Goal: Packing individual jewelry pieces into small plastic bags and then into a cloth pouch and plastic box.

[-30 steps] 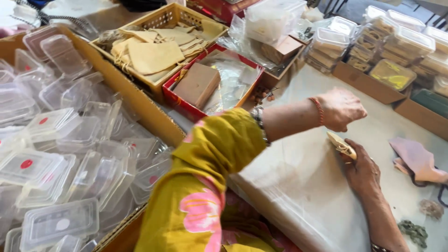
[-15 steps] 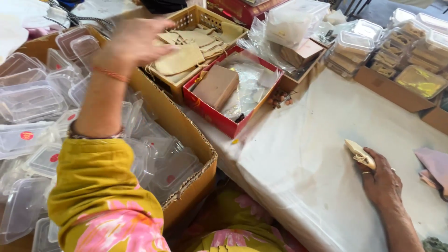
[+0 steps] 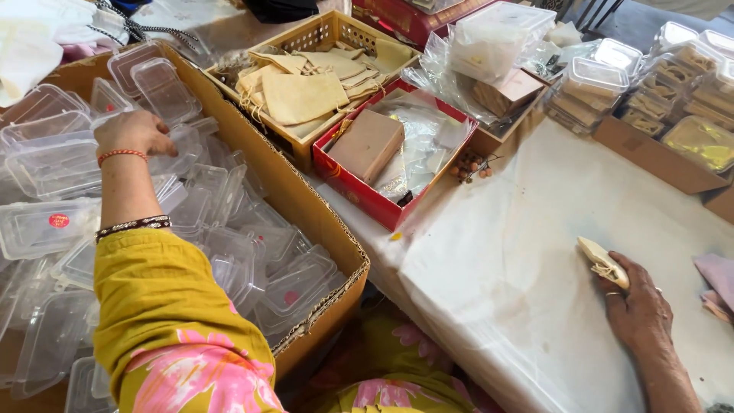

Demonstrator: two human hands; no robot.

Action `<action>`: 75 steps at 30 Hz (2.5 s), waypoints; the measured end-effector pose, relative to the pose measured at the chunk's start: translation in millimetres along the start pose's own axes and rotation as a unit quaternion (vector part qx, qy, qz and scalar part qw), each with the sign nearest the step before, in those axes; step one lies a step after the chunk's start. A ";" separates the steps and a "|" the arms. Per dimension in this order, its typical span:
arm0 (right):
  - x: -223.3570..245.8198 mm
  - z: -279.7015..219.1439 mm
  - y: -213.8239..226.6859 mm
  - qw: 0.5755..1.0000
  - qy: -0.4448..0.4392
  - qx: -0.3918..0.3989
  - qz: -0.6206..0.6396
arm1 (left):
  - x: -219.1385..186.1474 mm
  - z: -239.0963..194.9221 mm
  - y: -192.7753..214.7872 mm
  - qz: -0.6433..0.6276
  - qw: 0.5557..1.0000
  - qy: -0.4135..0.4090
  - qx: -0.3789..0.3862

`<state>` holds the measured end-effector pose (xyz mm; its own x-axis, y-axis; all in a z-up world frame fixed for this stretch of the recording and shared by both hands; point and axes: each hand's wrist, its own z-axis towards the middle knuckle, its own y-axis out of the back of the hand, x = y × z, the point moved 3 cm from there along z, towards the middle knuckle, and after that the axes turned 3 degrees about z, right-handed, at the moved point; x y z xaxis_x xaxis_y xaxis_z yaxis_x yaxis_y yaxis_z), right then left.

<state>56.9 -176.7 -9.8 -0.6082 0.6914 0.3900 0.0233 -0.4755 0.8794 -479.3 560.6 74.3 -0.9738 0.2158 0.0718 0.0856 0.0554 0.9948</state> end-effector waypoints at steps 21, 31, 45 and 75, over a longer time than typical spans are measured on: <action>22.3 -4.0 14.7 0.999 0.042 -0.017 0.015 | -343.4 -357.3 183.7 -0.251 0.616 -0.724 -0.184; 3.7 -0.6 35.7 0.984 0.000 -0.165 0.066 | -566.1 -421.5 69.4 -0.027 0.505 -0.812 -0.292; -42.3 8.9 32.0 0.938 -0.104 -0.265 0.198 | -601.1 -428.9 -20.0 -0.340 0.472 -0.805 -0.115; -2.6 -6.6 40.4 0.857 0.054 -0.242 0.452 | -640.8 -399.8 -72.5 -0.415 0.619 -0.651 0.146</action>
<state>54.2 -201.2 22.9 -0.5853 -0.1204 0.8018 0.2078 -0.9782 0.0048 54.2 28.5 -14.9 0.2695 0.5877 -0.7628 -0.1116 0.8059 0.5815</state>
